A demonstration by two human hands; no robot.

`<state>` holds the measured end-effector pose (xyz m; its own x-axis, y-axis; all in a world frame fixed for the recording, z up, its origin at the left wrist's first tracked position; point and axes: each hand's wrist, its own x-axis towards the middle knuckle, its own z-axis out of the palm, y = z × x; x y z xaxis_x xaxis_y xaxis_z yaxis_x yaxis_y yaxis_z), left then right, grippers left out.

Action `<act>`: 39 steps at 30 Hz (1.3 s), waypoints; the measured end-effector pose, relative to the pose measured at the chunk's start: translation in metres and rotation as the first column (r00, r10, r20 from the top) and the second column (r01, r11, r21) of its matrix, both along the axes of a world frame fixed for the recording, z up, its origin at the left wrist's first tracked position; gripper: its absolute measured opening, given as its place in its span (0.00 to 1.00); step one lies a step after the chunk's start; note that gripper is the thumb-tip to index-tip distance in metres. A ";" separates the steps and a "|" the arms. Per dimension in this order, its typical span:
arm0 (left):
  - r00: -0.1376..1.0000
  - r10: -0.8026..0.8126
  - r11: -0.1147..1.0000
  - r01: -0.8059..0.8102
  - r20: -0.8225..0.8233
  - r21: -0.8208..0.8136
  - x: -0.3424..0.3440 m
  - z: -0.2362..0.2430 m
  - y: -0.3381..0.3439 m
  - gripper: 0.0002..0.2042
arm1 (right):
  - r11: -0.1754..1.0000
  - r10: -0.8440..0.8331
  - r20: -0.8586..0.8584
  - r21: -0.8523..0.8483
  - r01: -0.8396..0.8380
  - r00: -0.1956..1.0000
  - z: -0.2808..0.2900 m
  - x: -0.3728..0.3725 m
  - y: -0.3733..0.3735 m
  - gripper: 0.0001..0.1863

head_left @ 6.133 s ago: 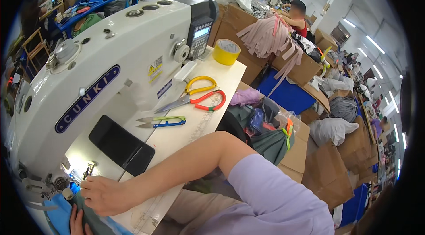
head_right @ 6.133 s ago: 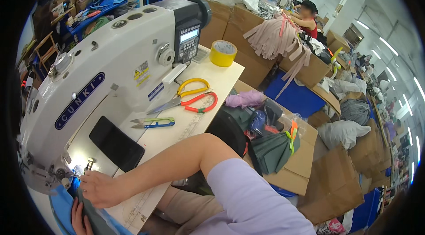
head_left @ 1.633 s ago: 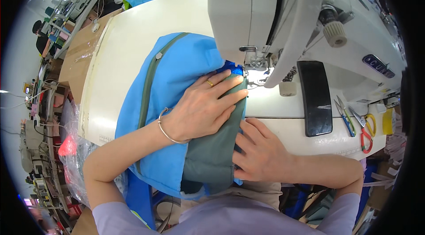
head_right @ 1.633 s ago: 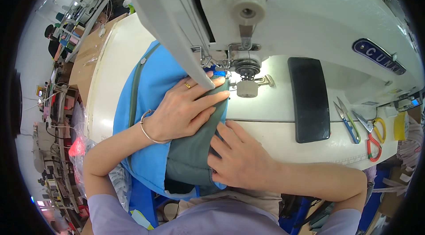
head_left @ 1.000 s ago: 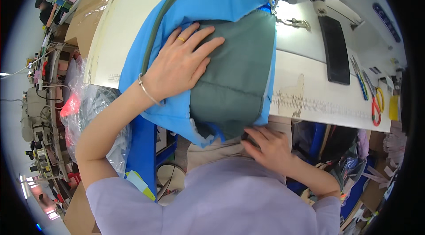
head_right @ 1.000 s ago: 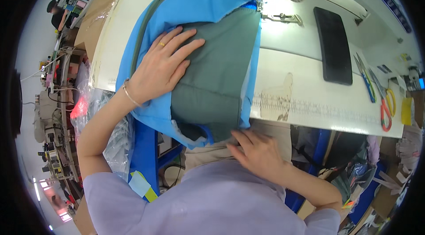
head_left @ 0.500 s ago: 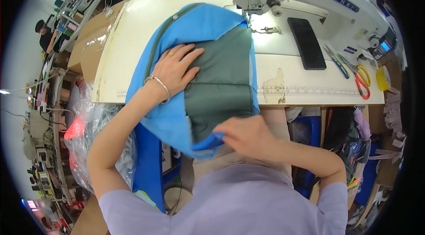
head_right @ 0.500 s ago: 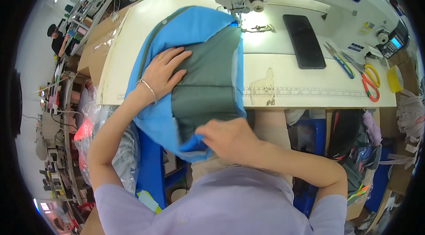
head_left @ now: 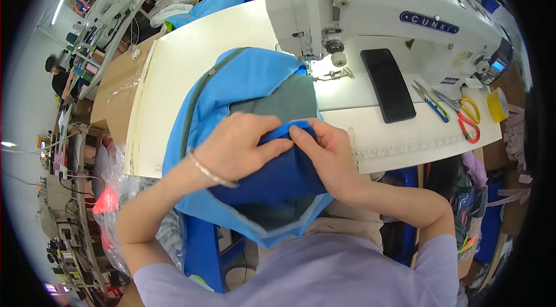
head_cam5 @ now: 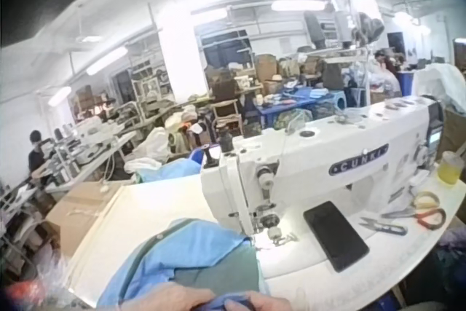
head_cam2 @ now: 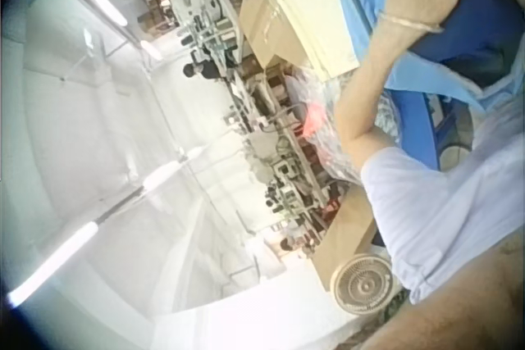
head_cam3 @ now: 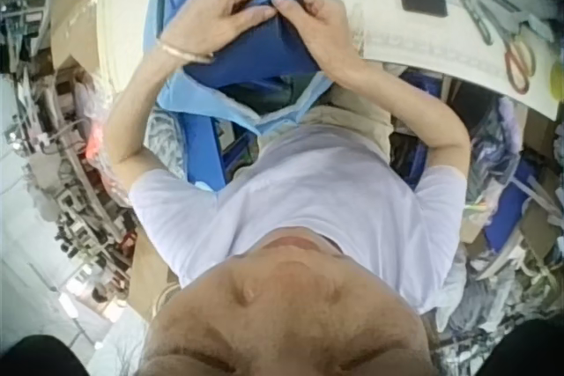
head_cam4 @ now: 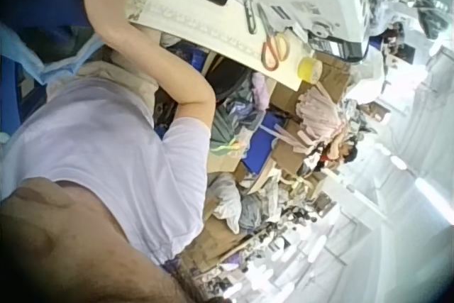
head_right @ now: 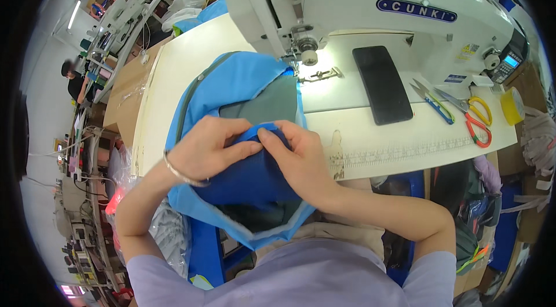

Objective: The person sews a blue and green fabric bag using a sewing machine. They align the edges, guide the fabric under the needle, and stitch along the seams, periodically adjusting the bag's position to continue sewing different sections.

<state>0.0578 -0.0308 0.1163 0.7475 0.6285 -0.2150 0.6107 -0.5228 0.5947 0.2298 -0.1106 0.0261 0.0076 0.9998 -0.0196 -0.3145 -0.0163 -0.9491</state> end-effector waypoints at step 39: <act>0.930 -0.257 0.741 0.015 0.263 0.671 0.035 -0.101 0.083 0.15 | 0.661 -0.091 0.796 0.497 -0.562 0.598 -0.020 0.086 0.063 0.08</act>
<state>0.0926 0.0521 0.0152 0.7837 0.4073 0.4689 0.3419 -0.9132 0.2218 0.3161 -0.0477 0.0064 -0.5457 0.6753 0.4962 0.3637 0.7243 -0.5857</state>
